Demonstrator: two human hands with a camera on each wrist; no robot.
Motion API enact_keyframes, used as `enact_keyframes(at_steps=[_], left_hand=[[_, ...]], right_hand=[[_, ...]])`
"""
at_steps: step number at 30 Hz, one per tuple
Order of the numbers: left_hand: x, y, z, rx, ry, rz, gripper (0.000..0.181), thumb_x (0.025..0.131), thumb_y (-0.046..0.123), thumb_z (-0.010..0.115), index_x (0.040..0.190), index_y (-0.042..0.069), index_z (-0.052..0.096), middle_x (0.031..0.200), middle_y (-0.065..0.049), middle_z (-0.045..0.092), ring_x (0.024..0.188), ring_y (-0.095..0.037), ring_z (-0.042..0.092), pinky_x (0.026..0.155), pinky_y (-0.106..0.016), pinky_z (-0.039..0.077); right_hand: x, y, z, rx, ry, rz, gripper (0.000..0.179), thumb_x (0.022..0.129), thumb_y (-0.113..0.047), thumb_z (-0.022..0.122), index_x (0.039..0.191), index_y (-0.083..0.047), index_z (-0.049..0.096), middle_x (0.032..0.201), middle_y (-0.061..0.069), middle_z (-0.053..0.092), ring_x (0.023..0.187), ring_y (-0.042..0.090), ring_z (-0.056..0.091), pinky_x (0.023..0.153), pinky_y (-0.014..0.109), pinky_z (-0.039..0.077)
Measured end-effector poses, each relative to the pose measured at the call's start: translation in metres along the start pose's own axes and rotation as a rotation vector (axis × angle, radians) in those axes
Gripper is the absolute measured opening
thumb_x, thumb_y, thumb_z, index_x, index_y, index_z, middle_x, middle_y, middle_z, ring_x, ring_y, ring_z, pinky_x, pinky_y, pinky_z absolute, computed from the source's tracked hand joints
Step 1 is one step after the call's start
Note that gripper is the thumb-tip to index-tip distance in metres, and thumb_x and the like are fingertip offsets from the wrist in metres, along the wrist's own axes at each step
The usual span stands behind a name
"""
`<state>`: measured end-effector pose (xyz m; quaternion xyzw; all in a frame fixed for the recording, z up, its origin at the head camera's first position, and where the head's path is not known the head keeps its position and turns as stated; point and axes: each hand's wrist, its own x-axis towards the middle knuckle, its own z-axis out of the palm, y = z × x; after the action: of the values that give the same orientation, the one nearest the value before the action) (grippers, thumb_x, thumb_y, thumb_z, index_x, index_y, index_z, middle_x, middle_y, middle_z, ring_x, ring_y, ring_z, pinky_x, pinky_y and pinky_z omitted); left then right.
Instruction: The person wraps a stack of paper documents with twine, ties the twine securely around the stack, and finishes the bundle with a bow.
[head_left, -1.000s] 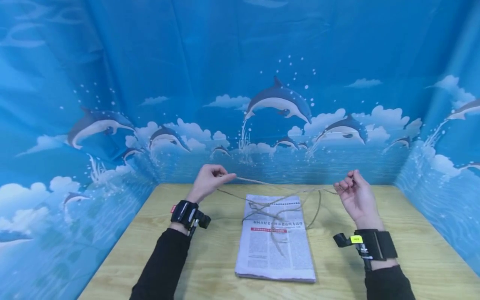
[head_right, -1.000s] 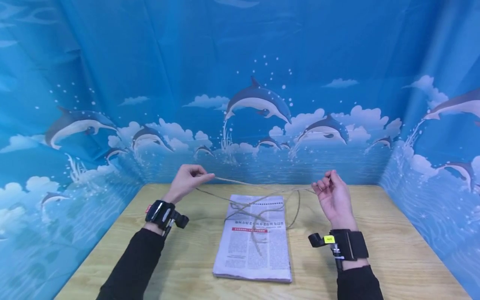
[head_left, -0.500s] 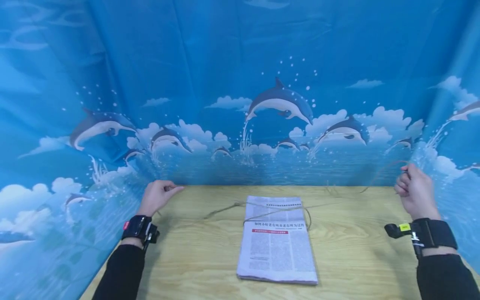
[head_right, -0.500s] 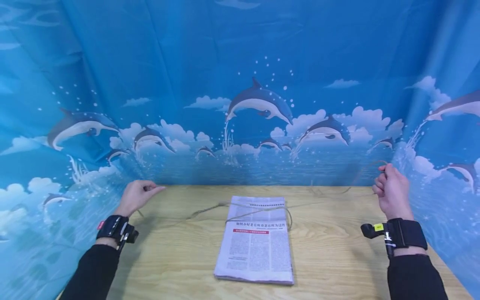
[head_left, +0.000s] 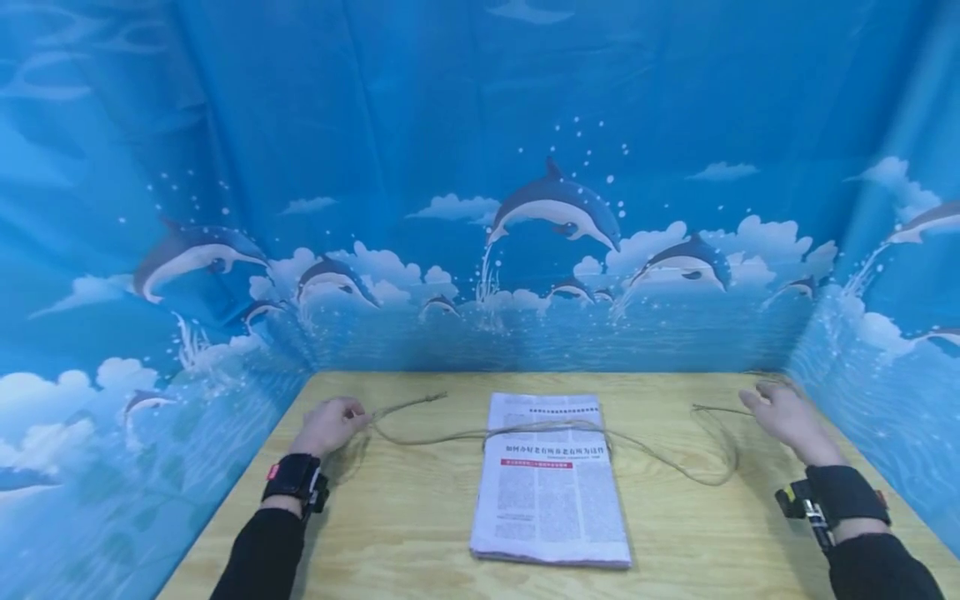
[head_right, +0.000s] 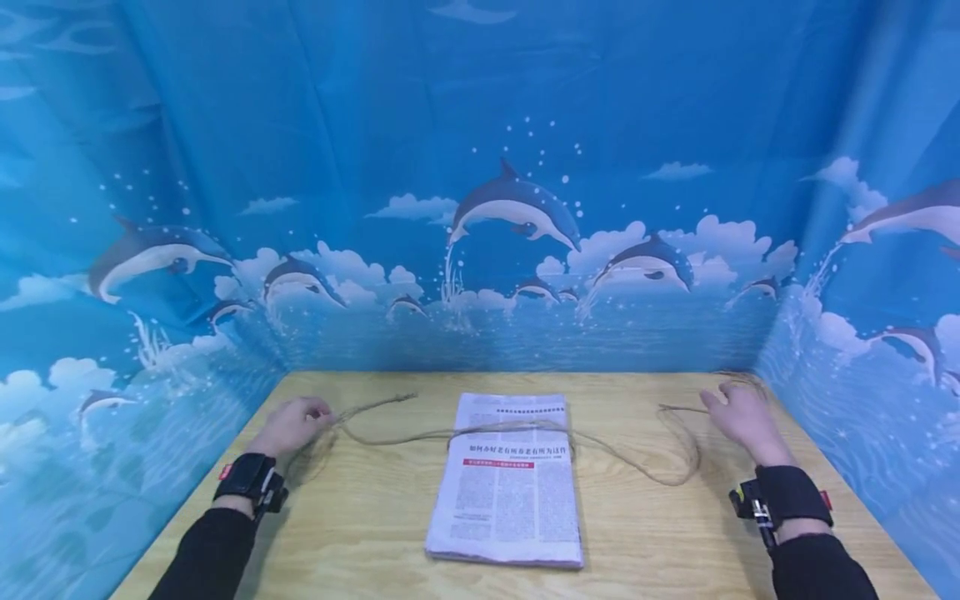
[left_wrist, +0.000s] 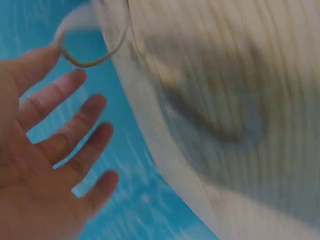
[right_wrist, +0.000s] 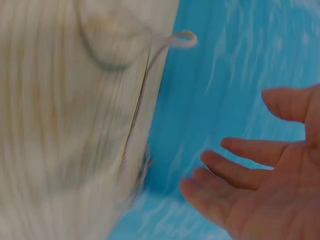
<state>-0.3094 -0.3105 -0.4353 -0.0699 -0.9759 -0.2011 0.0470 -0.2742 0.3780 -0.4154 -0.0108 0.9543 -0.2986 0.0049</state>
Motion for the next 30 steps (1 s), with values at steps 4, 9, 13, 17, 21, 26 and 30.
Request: enact_keyframes(at_steps=[4, 9, 13, 17, 21, 26, 30], left_hand=[[0.008, 0.033, 0.024, 0.072, 0.031, 0.004, 0.025, 0.093, 0.027, 0.065, 0.109, 0.008, 0.071, 0.117, -0.017, 0.067, 0.114, -0.041, 0.056, 0.1, -0.068, 0.028], [0.019, 0.081, 0.051, 0.078, -0.009, 0.062, 0.03, 0.094, 0.027, 0.065, 0.116, 0.007, 0.068, 0.116, -0.014, 0.067, 0.112, -0.034, 0.059, 0.106, -0.063, 0.031], [0.02, 0.114, 0.068, -0.048, -0.152, 0.108, 0.03, 0.096, 0.03, 0.061, 0.116, 0.009, 0.068, 0.105, -0.01, 0.069, 0.093, -0.024, 0.065, 0.092, -0.051, 0.048], [0.019, 0.14, 0.078, -0.173, -0.258, 0.128, 0.031, 0.099, 0.035, 0.055, 0.112, 0.01, 0.07, 0.105, -0.008, 0.07, 0.095, -0.024, 0.065, 0.085, -0.046, 0.052], [0.018, 0.16, 0.086, -0.214, -0.296, 0.114, 0.031, 0.1, 0.038, 0.054, 0.106, 0.011, 0.067, 0.093, -0.006, 0.068, 0.083, -0.021, 0.062, 0.072, -0.039, 0.051], [0.015, 0.173, 0.091, -0.211, -0.3, 0.066, 0.026, 0.099, 0.033, 0.058, 0.108, 0.009, 0.061, 0.071, -0.002, 0.06, 0.056, -0.015, 0.049, 0.051, -0.03, 0.04], [0.014, 0.174, 0.094, -0.185, -0.289, 0.081, 0.02, 0.099, 0.029, 0.058, 0.11, 0.012, 0.062, 0.065, 0.001, 0.053, 0.05, -0.012, 0.044, 0.048, -0.028, 0.038]], right_hand=[[0.001, -0.037, 0.033, -0.076, 0.044, -0.127, 0.067, 0.105, -0.041, 0.039, 0.136, 0.019, 0.041, 0.135, 0.045, 0.04, 0.121, 0.062, 0.038, 0.096, 0.068, 0.036], [0.0, -0.084, 0.073, -0.051, -0.064, -0.291, 0.047, 0.102, -0.032, 0.052, 0.129, 0.006, 0.058, 0.128, 0.029, 0.059, 0.12, 0.05, 0.052, 0.096, 0.062, 0.043], [0.0, -0.112, 0.1, -0.081, -0.119, -0.35, 0.036, 0.098, -0.021, 0.058, 0.123, 0.005, 0.063, 0.118, 0.022, 0.067, 0.113, 0.042, 0.061, 0.094, 0.055, 0.048], [0.003, -0.128, 0.12, -0.054, -0.124, -0.342, 0.028, 0.095, -0.016, 0.062, 0.117, 0.001, 0.066, 0.111, 0.017, 0.07, 0.103, 0.033, 0.066, 0.086, 0.047, 0.053], [0.009, -0.134, 0.133, -0.026, -0.114, -0.281, 0.019, 0.093, -0.014, 0.065, 0.108, -0.003, 0.067, 0.105, 0.011, 0.069, 0.088, 0.02, 0.065, 0.072, 0.036, 0.052], [0.017, -0.133, 0.142, -0.004, -0.074, -0.229, 0.011, 0.089, -0.009, 0.068, 0.089, -0.009, 0.058, 0.091, 0.004, 0.063, 0.074, 0.015, 0.052, 0.063, 0.028, 0.041], [0.019, -0.131, 0.143, -0.005, -0.062, -0.23, 0.01, 0.092, -0.009, 0.064, 0.087, -0.01, 0.056, 0.081, 0.001, 0.058, 0.068, 0.014, 0.049, 0.059, 0.026, 0.038]])
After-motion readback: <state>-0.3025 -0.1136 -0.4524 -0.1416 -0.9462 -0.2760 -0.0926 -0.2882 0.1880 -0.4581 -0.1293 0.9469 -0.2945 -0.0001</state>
